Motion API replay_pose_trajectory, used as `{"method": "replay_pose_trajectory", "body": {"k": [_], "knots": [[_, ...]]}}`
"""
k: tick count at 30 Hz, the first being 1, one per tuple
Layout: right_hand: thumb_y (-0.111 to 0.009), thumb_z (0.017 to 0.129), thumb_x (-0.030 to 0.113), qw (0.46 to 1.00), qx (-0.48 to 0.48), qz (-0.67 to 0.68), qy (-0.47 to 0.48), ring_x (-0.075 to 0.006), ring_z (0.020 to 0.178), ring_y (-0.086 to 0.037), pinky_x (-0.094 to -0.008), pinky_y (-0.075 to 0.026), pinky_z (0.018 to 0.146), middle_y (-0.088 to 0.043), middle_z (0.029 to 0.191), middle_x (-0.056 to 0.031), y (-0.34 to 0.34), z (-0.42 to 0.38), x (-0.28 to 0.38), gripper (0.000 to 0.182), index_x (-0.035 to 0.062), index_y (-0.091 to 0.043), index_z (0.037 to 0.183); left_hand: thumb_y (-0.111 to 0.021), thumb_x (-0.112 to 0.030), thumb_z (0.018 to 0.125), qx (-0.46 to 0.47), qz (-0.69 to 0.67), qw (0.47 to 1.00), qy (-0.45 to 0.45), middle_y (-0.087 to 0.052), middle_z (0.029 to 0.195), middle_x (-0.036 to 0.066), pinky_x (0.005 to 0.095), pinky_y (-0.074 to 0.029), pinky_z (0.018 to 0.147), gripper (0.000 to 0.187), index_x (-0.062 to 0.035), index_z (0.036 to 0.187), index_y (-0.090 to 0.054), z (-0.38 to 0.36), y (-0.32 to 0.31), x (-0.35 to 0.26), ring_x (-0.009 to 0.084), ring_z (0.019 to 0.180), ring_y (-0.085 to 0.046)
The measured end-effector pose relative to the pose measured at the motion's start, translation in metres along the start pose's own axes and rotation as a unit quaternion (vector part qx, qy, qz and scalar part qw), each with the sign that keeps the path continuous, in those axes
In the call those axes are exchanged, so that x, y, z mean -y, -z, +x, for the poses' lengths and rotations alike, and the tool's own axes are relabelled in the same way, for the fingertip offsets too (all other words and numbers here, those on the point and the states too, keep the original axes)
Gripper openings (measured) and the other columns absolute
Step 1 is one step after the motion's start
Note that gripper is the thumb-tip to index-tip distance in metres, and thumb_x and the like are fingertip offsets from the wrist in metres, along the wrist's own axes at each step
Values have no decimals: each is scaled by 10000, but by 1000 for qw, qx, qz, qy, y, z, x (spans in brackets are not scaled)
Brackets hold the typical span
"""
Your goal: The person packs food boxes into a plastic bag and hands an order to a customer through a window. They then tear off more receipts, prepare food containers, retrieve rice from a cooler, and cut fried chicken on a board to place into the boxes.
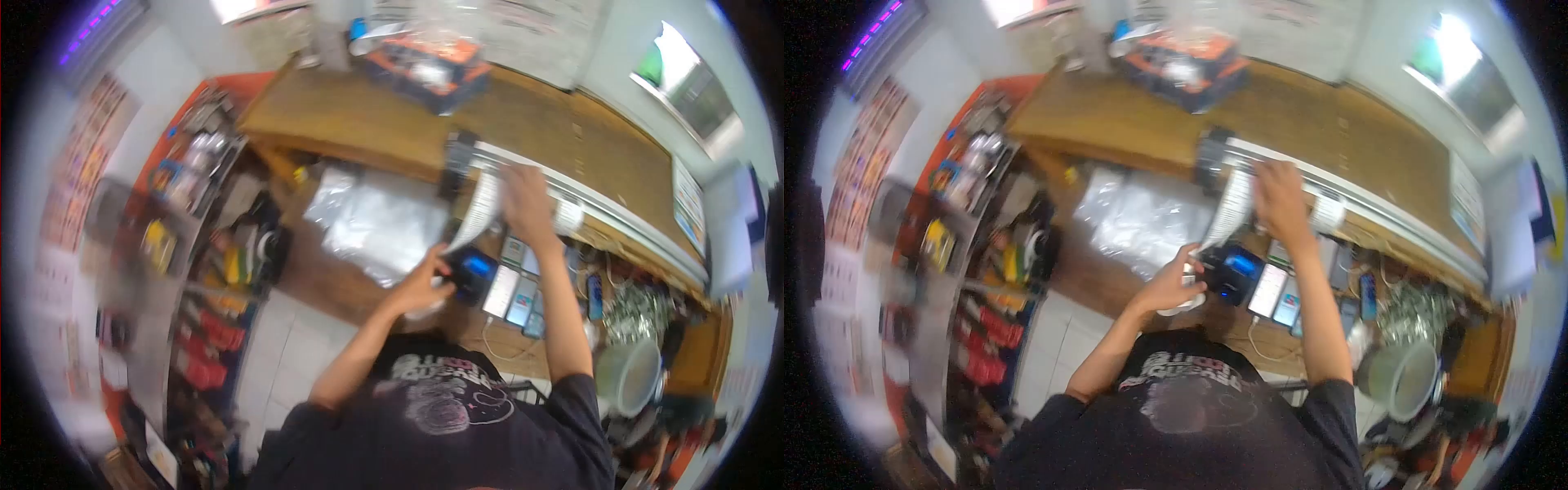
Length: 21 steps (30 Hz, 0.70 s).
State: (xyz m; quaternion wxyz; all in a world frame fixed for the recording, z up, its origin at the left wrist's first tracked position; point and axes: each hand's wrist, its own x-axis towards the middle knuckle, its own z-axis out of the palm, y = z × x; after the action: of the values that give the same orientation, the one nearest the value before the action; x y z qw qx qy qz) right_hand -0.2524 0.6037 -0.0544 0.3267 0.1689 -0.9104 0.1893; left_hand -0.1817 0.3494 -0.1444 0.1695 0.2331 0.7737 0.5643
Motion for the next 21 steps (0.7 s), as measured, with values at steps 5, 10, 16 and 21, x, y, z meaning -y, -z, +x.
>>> {"method": "replay_pose_trajectory", "body": {"k": [5,10,16,21], "knots": [[-610,921,179,997,39,-65,-23,-338,1016,-534,-444,-420,905,-582,1097,-158,0,4,12,273,22,-643,1141,-663,-15,712,-53,0,997,59,-450,1064,113,334,-446,805,773,-98,1357,-245,-16,32,-7,226,893,-523],[-608,939,189,999,-5,6,-45,-342,1113,-536,-436,-414,968,-580,1133,-176,0,1,18,333,21,-613,1226,-693,118,755,-63,-177,982,14,-517,1105,49,278,-478,869,564,-83,1222,-449,-23,52,-21,150,997,-583],[-699,863,64,792,238,494,-267,-172,892,-639,-298,-507,788,-640,1059,-120,17,-18,120,398,-24,-583,1234,-741,66,799,-97,-293,951,-30,-688,1015,77,276,-522,846,369,-30,1094,-542,-12,60,-65,112,958,-635],[-646,897,5,769,225,519,-298,-76,709,-625,-207,-499,624,-681,951,-56,26,-22,99,250,-48,-585,1134,-706,-1,862,-77,-198,977,16,-697,998,99,251,-529,750,309,9,1140,-572,-14,61,-68,102,895,-645]]}}
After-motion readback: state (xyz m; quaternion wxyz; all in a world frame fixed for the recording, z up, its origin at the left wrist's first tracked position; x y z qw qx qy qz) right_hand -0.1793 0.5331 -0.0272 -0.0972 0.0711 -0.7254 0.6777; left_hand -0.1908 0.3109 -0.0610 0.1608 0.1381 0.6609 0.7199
